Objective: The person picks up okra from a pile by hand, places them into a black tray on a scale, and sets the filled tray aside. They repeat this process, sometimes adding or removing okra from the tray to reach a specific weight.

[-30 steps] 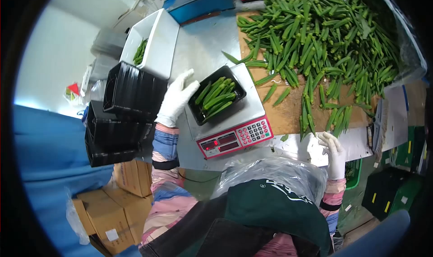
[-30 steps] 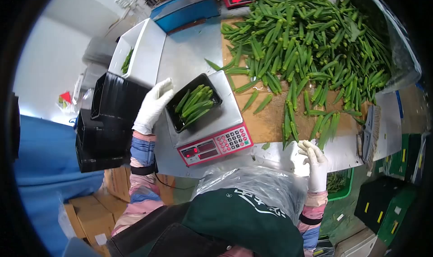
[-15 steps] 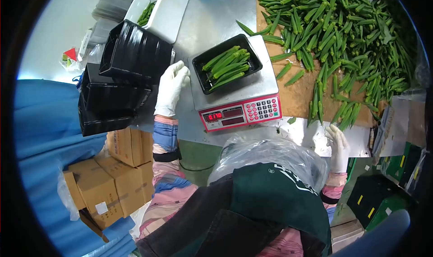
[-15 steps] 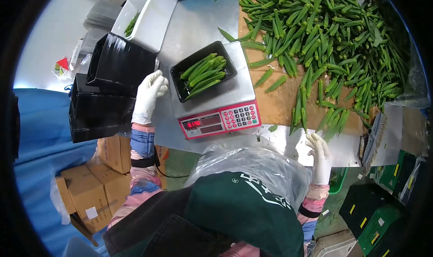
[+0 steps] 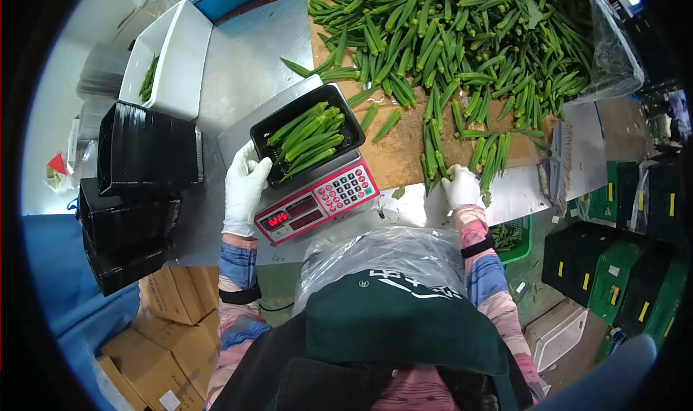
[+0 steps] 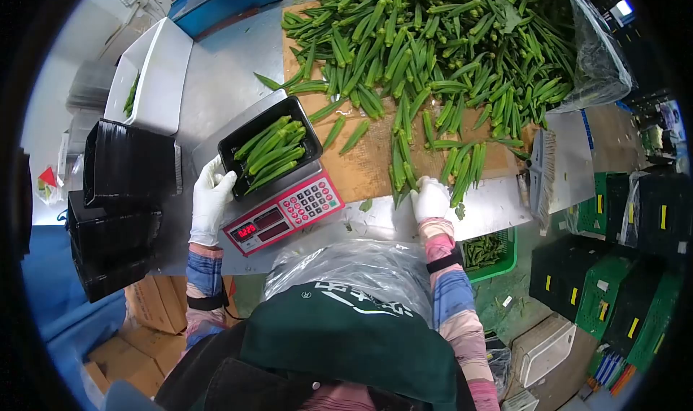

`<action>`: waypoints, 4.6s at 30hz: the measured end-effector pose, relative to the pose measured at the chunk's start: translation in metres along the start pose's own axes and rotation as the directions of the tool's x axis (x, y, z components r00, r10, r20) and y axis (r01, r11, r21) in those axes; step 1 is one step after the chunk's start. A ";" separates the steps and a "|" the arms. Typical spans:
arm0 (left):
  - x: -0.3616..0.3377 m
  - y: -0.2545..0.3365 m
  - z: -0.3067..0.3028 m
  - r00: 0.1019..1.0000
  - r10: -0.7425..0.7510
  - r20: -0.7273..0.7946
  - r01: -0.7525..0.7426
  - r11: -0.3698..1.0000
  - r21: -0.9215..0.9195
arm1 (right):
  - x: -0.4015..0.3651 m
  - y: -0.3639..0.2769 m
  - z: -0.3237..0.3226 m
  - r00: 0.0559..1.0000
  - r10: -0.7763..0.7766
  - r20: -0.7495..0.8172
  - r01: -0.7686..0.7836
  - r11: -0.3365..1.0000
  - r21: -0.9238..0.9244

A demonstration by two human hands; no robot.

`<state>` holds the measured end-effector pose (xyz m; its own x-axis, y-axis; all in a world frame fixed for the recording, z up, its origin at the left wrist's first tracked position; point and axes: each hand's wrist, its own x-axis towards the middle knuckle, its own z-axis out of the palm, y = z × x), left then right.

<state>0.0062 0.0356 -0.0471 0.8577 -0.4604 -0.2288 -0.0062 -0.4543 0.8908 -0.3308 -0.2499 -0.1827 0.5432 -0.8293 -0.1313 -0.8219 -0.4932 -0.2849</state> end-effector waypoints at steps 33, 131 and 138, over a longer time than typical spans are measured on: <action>-0.021 0.024 0.008 0.773 0.633 0.042 -0.508 0.578 0.638 | -0.072 -0.010 -0.040 0.945 0.102 0.311 -0.316 0.530 0.787; 0.263 -0.029 -0.049 0.979 -0.206 0.005 0.196 0.927 -0.320 | -0.070 -0.032 -0.075 0.916 -0.020 0.401 -0.364 0.379 0.851; 0.133 0.082 -0.112 0.513 0.850 -0.122 -0.059 0.177 0.982 | -0.053 -0.036 -0.002 0.974 -0.223 -0.044 0.226 0.925 0.306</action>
<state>0.1773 0.0224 0.0392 0.4974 -0.5291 0.6875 -0.5569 -0.8024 -0.2146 -0.3304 -0.1886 -0.1633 0.7045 -0.7094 -0.0222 -0.5851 -0.5628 -0.5839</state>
